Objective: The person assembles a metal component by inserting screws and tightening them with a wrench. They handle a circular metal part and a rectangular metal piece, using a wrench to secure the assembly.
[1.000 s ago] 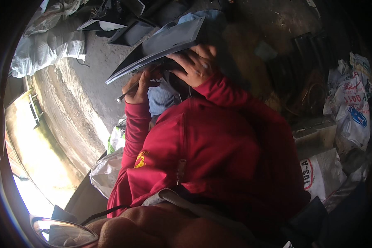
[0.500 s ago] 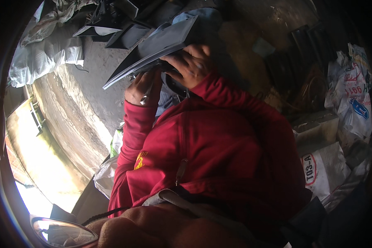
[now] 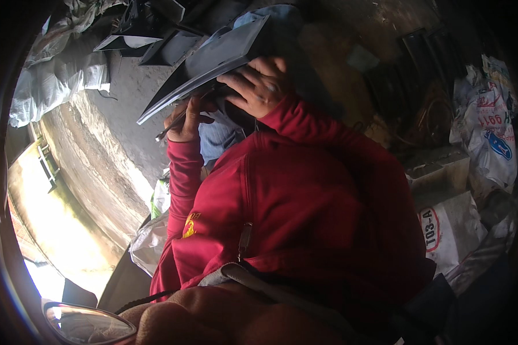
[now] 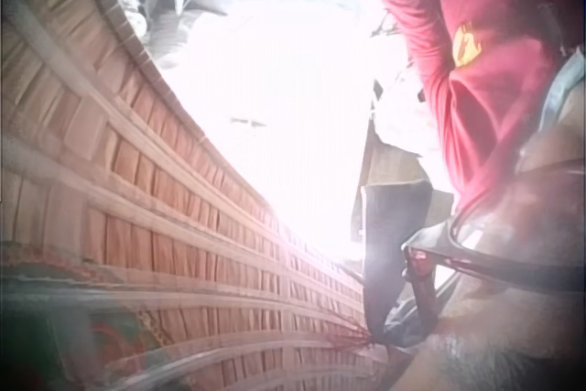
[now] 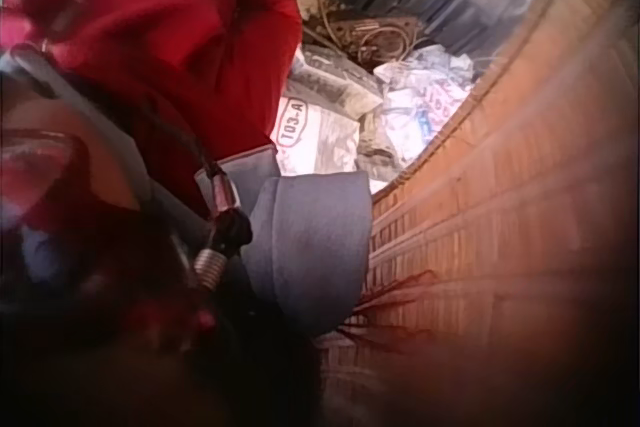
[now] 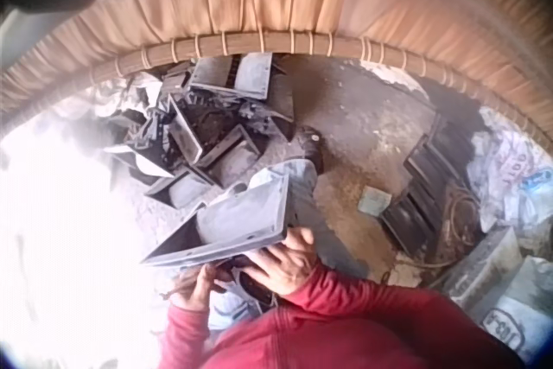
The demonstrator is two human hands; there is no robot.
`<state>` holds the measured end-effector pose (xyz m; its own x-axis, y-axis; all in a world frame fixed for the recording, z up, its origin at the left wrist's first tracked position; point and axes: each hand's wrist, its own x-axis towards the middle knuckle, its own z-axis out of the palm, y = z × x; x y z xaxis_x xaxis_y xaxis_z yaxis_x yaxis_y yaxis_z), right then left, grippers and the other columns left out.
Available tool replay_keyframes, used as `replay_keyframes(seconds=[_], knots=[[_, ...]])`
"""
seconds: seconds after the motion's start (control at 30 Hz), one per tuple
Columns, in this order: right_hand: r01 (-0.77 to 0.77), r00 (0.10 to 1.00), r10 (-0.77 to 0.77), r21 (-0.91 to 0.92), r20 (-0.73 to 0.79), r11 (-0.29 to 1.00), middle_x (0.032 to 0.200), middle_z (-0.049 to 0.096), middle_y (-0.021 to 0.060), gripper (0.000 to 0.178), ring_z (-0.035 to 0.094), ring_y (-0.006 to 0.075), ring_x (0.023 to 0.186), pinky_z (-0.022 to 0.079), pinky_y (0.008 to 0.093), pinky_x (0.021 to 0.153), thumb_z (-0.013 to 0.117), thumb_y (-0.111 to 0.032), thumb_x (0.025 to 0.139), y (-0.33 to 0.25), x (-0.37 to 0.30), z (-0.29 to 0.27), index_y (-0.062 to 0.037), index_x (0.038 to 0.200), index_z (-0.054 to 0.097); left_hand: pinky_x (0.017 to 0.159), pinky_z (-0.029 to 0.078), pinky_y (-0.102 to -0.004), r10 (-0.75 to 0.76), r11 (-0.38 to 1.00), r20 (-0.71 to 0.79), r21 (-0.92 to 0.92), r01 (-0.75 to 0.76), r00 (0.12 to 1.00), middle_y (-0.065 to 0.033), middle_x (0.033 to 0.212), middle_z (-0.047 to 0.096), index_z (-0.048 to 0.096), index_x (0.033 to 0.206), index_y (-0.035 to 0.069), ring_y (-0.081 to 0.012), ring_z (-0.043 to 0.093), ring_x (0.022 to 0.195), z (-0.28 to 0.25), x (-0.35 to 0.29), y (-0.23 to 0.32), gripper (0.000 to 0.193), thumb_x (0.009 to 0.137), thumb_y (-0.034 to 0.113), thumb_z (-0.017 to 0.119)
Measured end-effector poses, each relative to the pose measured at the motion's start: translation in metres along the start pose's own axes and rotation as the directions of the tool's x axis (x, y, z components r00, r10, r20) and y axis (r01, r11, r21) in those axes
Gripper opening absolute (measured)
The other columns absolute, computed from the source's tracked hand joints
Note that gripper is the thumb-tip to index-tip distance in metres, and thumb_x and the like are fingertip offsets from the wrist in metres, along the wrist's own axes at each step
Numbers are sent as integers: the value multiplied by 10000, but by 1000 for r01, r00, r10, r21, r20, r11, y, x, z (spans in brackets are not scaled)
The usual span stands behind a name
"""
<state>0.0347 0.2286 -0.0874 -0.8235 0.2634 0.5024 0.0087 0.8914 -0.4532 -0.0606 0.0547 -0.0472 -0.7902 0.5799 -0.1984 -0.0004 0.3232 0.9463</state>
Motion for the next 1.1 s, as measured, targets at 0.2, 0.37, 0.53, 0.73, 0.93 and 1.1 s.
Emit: replay_keyframes(seconds=[0.2, 0.37, 0.53, 0.73, 0.93, 1.1], knots=[[4, 997, -5, -6, -75, 1000, 999, 625, -110, 486, 520, 132, 945, 329, 393, 853, 806, -339, 599, 2, -2, 1, -277, 1051, 640, 548, 547, -275, -24, 982, -42, -187, 15, 999, -139, 836, 688, 636, 1085, -48, -182, 666, 705, 2, -6, 3, 345, 951, 259, 554], [-2, 998, 2, 0, -65, 1000, 989, 628, -106, 493, 522, 138, 942, 342, 386, 828, 799, -321, 610, -1, 1, -3, -279, 1073, 635, 536, 511, -251, 263, 885, -25, 404, -231, 964, -113, 792, 696, 678, 997, -17, -151, 667, 683, 6, -6, 12, 204, 914, 155, 605], [-15, 999, 17, 70, -28, 997, 1020, 639, -87, 526, 530, 153, 979, 330, 395, 842, 790, -308, 628, 0, 1, -4, -273, 1124, 620, 556, 521, -384, 419, 543, 145, 751, -375, 896, -106, 826, 644, 671, 959, 110, -277, 654, 650, 23, -4, 34, 174, 800, 168, 630], [11, 994, -5, 56, -105, 998, 1114, 643, -62, 550, 527, 172, 1083, 297, 388, 890, 776, -288, 645, 4, -4, 0, -276, 1166, 598, 582, 534, -408, 263, 373, 268, 858, -354, 927, -124, 891, 640, 665, 903, 123, -311, 658, 725, 42, 11, 46, 152, 784, 156, 577], [19, 993, -30, -94, -116, 995, 1001, 621, -126, 472, 514, 133, 1032, 301, 371, 873, 825, -408, 595, 0, -2, 8, -304, 1025, 659, 561, 523, -337, 372, 781, 30, 530, -331, 928, -106, 808, 679, 676, 993, 74, -264, 670, 659, 13, -4, 2, 173, 848, 164, 647], [44, 990, -59, -116, -129, 992, 995, 618, -125, 476, 517, 133, 1011, 296, 373, 871, 826, -407, 588, 3, -4, 8, -295, 1018, 657, 529, 503, -254, -105, 983, 17, -151, 106, 994, -88, 738, 689, 663, 1074, 27, -160, 674, 628, 3, -7, -14, 262, 947, 232, 561]])
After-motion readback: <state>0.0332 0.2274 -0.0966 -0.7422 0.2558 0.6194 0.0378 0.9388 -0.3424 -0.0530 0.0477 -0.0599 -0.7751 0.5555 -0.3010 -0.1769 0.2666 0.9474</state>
